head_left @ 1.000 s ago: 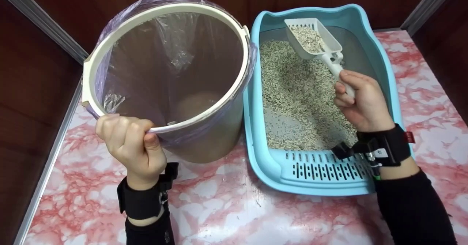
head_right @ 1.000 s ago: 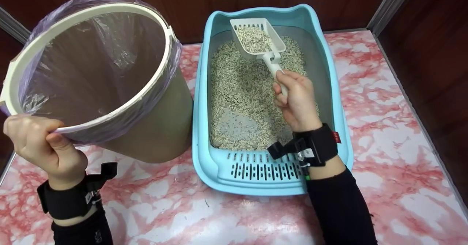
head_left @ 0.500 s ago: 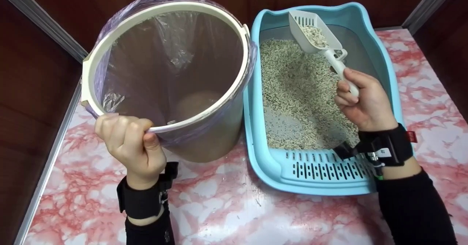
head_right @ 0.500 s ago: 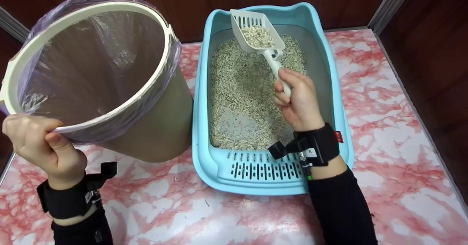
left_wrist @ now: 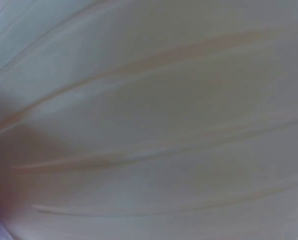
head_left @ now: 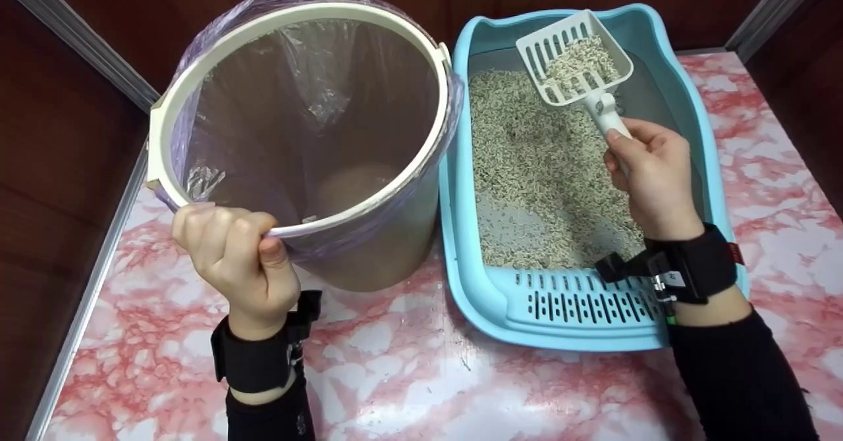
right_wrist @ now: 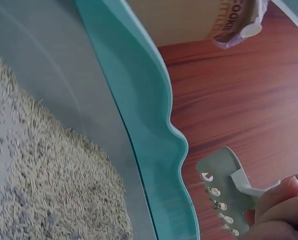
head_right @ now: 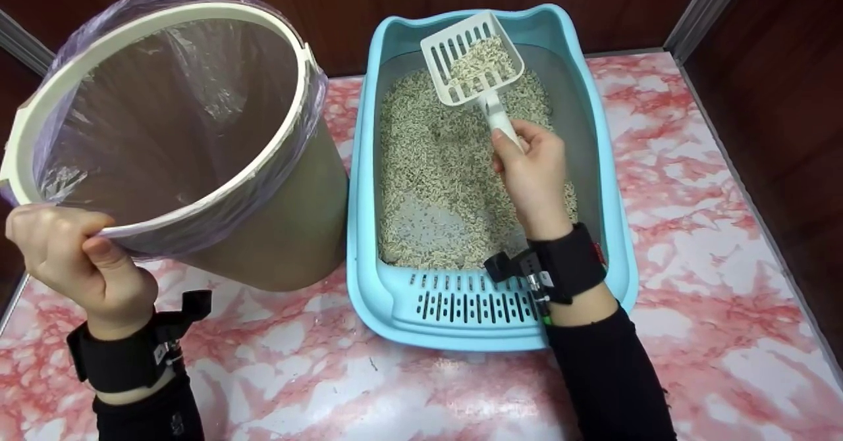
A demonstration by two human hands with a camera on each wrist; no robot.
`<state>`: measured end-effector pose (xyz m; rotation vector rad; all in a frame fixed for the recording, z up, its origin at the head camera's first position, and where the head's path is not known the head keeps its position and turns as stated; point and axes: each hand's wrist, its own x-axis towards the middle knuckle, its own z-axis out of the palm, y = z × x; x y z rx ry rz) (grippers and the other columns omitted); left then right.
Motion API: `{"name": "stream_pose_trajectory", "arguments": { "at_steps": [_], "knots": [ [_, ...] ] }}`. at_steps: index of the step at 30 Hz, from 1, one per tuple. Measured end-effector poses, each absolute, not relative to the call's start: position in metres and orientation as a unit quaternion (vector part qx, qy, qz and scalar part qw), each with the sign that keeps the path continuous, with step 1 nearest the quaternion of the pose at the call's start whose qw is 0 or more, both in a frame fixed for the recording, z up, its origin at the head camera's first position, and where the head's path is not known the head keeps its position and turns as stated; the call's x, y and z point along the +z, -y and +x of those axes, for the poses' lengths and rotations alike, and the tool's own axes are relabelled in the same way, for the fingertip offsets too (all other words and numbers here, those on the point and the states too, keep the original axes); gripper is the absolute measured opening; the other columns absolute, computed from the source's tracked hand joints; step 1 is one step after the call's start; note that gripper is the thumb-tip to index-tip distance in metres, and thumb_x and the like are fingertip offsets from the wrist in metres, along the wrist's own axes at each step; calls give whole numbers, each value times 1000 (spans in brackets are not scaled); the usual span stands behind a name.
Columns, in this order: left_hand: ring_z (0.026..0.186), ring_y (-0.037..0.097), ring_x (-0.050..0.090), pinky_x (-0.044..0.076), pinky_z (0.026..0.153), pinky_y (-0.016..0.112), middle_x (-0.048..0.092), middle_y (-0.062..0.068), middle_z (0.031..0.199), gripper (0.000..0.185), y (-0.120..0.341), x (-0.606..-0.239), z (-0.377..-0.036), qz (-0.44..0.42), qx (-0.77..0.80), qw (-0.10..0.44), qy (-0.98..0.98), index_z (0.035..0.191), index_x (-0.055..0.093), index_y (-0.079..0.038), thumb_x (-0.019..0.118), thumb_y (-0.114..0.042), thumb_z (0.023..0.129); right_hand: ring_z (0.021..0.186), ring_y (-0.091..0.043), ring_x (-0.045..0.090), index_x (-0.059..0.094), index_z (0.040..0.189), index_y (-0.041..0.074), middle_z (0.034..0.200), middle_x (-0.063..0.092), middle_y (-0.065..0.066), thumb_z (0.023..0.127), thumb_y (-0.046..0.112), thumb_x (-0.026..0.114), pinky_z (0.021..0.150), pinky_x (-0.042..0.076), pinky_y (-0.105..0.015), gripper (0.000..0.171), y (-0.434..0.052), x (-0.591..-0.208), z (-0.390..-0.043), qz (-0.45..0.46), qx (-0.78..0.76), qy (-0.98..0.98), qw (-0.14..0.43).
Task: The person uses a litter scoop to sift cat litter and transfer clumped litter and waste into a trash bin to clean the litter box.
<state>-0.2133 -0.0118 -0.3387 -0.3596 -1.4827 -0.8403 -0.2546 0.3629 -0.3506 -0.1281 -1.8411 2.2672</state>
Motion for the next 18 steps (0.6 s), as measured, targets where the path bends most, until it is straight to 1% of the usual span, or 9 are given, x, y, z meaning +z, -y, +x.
{"name": "stream_pose_trajectory", "arguments": {
  "at_steps": [3,7,9,13,18],
  "knots": [
    [66,34,27,30,86,37,31,13,57,67,12,-338,-213,-157,-369,643,653,59,43,-2,47,-54,100,47,-5,45,63,110,0,59,57,3,97,1,57,40,27,-15,14,-362,-350,-256,-49,724,677,127],
    [66,34,27,30,86,37,32,13,57,67,12,-338,-213,-158,-369,643,653,59,43,-2,47,-55,100,45,-3,43,59,121,-10,55,55,9,97,0,57,42,30,-16,27,-361,-350,-257,-58,647,746,145],
    [66,34,27,30,86,37,32,13,57,67,12,-338,-213,-157,-370,642,653,59,43,-2,47,-55,100,45,-1,43,57,125,-12,55,55,13,97,2,57,43,32,-15,32,-360,-351,-257,-63,612,774,148],
    [65,34,27,30,87,37,32,14,57,67,12,-338,-213,-157,-370,642,653,59,43,-2,47,-55,100,47,1,44,59,127,-9,56,53,18,97,5,58,45,35,-15,33,-361,-351,-257,-68,566,807,155],
    [66,34,27,30,89,35,32,13,57,67,11,-338,-212,-156,-369,642,653,59,43,-1,47,-55,100,48,2,46,61,127,-7,56,54,19,97,6,59,47,36,-15,32,-361,-351,-256,-66,550,817,159]
  ]
}}
